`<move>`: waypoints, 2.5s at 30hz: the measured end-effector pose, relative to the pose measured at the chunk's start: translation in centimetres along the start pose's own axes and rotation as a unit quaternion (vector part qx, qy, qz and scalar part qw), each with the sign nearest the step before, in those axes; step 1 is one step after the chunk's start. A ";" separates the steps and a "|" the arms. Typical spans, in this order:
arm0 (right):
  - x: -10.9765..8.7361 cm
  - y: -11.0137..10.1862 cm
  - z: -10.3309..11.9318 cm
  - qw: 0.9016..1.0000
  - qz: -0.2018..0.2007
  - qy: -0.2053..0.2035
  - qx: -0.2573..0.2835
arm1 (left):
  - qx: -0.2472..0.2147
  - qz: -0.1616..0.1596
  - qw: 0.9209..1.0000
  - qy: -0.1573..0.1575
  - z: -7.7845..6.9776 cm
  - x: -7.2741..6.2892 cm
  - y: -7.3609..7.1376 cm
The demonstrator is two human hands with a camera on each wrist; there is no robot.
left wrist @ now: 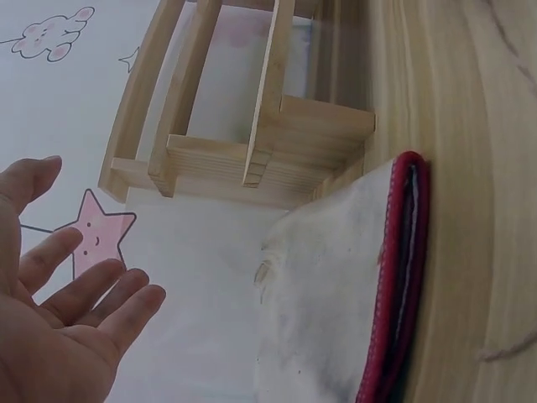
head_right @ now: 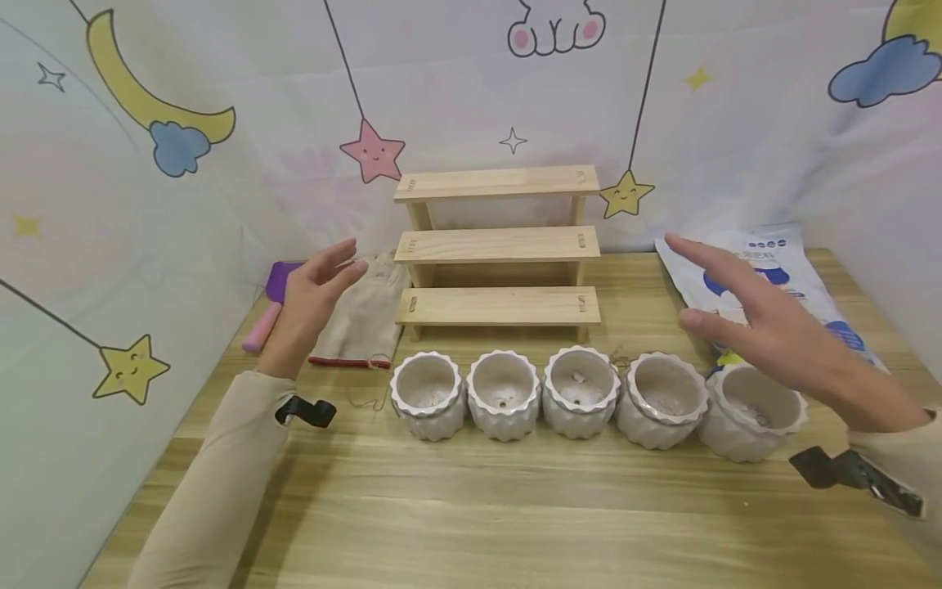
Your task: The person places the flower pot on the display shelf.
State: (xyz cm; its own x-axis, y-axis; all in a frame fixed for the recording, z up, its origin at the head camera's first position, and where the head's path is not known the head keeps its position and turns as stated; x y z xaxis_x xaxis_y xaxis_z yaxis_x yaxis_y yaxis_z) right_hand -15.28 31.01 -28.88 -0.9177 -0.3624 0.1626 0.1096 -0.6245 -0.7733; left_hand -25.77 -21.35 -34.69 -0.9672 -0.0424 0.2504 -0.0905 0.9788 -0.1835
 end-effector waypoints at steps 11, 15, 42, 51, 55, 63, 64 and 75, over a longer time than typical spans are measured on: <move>-0.9 0.4 -0.9 1.000 0.014 0.005 -0.010 | -0.042 0.024 0.998 -0.027 1.6 -0.2 1.4; -1.3 0.5 -1.4 1.000 0.015 -0.006 -0.016 | -0.043 0.034 0.998 -0.029 1.9 -0.3 1.7; -4.5 0.1 -6.3 0.999 -0.016 0.033 -0.029 | -0.034 0.062 0.995 -0.070 3.3 -1.0 3.2; -5.4 0.1 -7.7 0.997 -0.039 0.060 -0.032 | -0.045 0.055 0.994 -0.087 3.7 -0.9 3.8; -5.7 0.1 -8.4 0.997 -0.054 0.058 -0.019 | -0.023 0.052 0.995 -0.087 3.7 -0.9 4.0; -6.3 0.0 -9.7 0.996 -0.074 0.053 0.016 | 0.003 0.050 0.995 -0.087 4.0 -0.9 4.2; -6.3 0.0 -9.8 0.996 -0.074 0.054 0.014 | 0.002 0.051 0.995 -0.088 4.0 -0.9 4.2; -6.6 0.0 -10.5 0.994 -0.076 0.072 -0.007 | -0.020 0.031 0.993 -0.116 4.0 -0.7 4.5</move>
State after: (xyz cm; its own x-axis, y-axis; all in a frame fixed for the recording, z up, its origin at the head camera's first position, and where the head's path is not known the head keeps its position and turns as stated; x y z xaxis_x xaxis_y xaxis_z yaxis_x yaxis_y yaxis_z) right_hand -13.26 40.62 -36.41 -0.9688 -0.1605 0.1890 -0.0387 -0.6550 -0.7546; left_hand -26.42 -17.72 -39.50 -0.9997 -0.0220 0.0134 -0.0238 0.9881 -0.1518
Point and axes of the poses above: each hand's wrist, its own x-axis towards the middle knuckle, its own y-axis out of the palm, z = x × y, the point moved 2 cm from there along x, towards the middle knuckle, and after that the axes turned 8 degrees about -x, right-handed, at the moved point
